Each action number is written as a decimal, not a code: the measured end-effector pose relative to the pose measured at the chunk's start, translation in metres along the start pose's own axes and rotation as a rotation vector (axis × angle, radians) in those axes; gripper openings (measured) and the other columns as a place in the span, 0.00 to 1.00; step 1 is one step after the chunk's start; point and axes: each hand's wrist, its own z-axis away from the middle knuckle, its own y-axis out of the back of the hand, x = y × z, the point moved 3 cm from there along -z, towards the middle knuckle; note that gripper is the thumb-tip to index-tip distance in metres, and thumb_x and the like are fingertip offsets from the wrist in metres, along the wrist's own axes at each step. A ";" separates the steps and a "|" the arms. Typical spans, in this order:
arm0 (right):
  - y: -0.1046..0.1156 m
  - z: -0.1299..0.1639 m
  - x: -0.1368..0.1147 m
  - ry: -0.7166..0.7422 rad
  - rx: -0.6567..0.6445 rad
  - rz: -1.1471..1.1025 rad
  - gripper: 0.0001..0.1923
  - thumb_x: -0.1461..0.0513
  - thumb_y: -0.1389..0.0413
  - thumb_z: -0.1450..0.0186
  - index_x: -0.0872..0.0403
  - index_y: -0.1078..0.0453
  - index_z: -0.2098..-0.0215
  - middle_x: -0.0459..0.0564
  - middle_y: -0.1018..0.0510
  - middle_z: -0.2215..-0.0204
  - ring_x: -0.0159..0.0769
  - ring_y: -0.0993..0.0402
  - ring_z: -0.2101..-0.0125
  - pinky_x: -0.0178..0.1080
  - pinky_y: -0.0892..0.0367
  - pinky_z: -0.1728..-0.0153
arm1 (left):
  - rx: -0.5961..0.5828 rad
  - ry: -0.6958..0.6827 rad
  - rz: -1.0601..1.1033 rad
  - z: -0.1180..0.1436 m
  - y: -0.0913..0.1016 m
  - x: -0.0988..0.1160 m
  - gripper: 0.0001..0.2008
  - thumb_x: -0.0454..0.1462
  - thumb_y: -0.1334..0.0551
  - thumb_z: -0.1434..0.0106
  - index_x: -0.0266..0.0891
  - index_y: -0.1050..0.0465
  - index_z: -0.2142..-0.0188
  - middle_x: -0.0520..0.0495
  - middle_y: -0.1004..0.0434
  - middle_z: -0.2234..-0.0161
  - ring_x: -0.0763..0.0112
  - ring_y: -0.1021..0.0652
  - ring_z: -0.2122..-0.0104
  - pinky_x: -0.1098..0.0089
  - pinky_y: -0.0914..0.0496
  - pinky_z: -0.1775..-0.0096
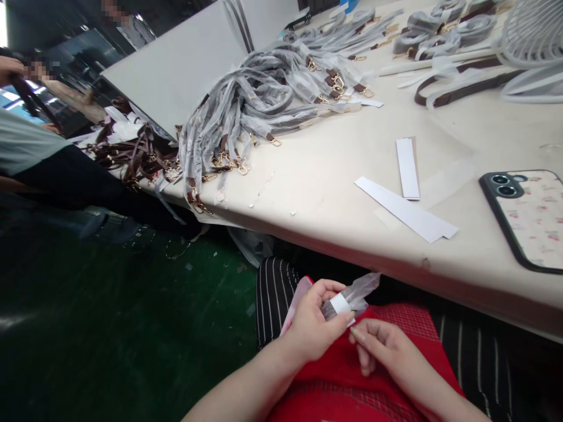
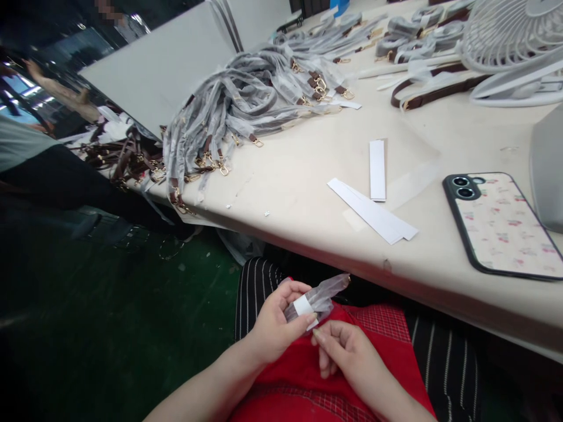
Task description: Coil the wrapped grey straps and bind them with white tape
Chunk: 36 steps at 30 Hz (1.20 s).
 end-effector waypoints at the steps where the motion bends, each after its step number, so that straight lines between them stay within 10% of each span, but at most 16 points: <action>1: 0.000 0.000 0.001 -0.014 -0.004 -0.026 0.26 0.41 0.40 0.40 0.56 0.32 0.72 0.43 0.28 0.83 0.30 0.33 0.83 0.33 0.41 0.78 | -0.018 -0.002 -0.017 0.000 0.000 0.001 0.19 0.35 0.31 0.46 0.35 0.31 0.56 0.49 0.25 0.68 0.74 0.27 0.71 0.72 0.34 0.67; 15: 0.001 -0.001 0.009 -0.139 -0.057 -0.157 0.25 0.43 0.36 0.43 0.58 0.25 0.68 0.44 0.26 0.83 0.25 0.35 0.85 0.29 0.43 0.80 | 0.008 0.035 0.034 -0.004 0.005 -0.005 0.22 0.43 0.28 0.47 0.38 0.31 0.58 0.48 0.24 0.65 0.71 0.25 0.67 0.71 0.32 0.63; 22: 0.015 0.018 -0.013 0.030 0.070 0.395 0.22 0.44 0.44 0.36 0.54 0.28 0.70 0.48 0.24 0.79 0.36 0.27 0.78 0.37 0.31 0.74 | 0.005 0.051 0.035 -0.006 0.013 -0.007 0.22 0.43 0.27 0.48 0.37 0.31 0.58 0.48 0.24 0.65 0.73 0.25 0.68 0.72 0.32 0.64; 25: 0.023 0.036 -0.050 0.407 0.294 0.822 0.14 0.55 0.45 0.34 0.50 0.29 0.51 0.54 0.21 0.56 0.46 0.24 0.56 0.46 0.30 0.52 | -0.096 0.091 0.038 -0.002 0.007 -0.013 0.23 0.43 0.27 0.49 0.37 0.31 0.58 0.48 0.24 0.66 0.75 0.26 0.70 0.73 0.34 0.66; 27: 0.021 0.041 -0.060 0.523 0.253 1.018 0.27 0.61 0.44 0.36 0.47 0.39 0.38 0.53 0.31 0.41 0.49 0.34 0.42 0.50 0.38 0.41 | -0.218 0.141 0.085 0.004 0.000 -0.017 0.24 0.44 0.26 0.50 0.37 0.31 0.59 0.48 0.25 0.67 0.75 0.27 0.71 0.74 0.34 0.68; 31: 0.018 0.036 -0.048 0.370 0.027 1.123 0.36 0.66 0.48 0.39 0.48 0.47 0.33 0.52 0.30 0.40 0.46 0.31 0.44 0.48 0.32 0.44 | -0.396 0.151 0.132 0.011 -0.010 -0.023 0.24 0.45 0.27 0.49 0.37 0.30 0.58 0.48 0.25 0.66 0.75 0.27 0.71 0.74 0.33 0.67; 36: 0.022 0.029 -0.029 0.377 0.111 1.178 0.33 0.65 0.51 0.38 0.53 0.45 0.34 0.57 0.28 0.42 0.48 0.28 0.46 0.52 0.30 0.46 | -0.418 -0.147 -0.266 0.005 -0.003 -0.015 0.16 0.41 0.34 0.41 0.38 0.28 0.54 0.44 0.23 0.62 0.68 0.24 0.66 0.70 0.30 0.63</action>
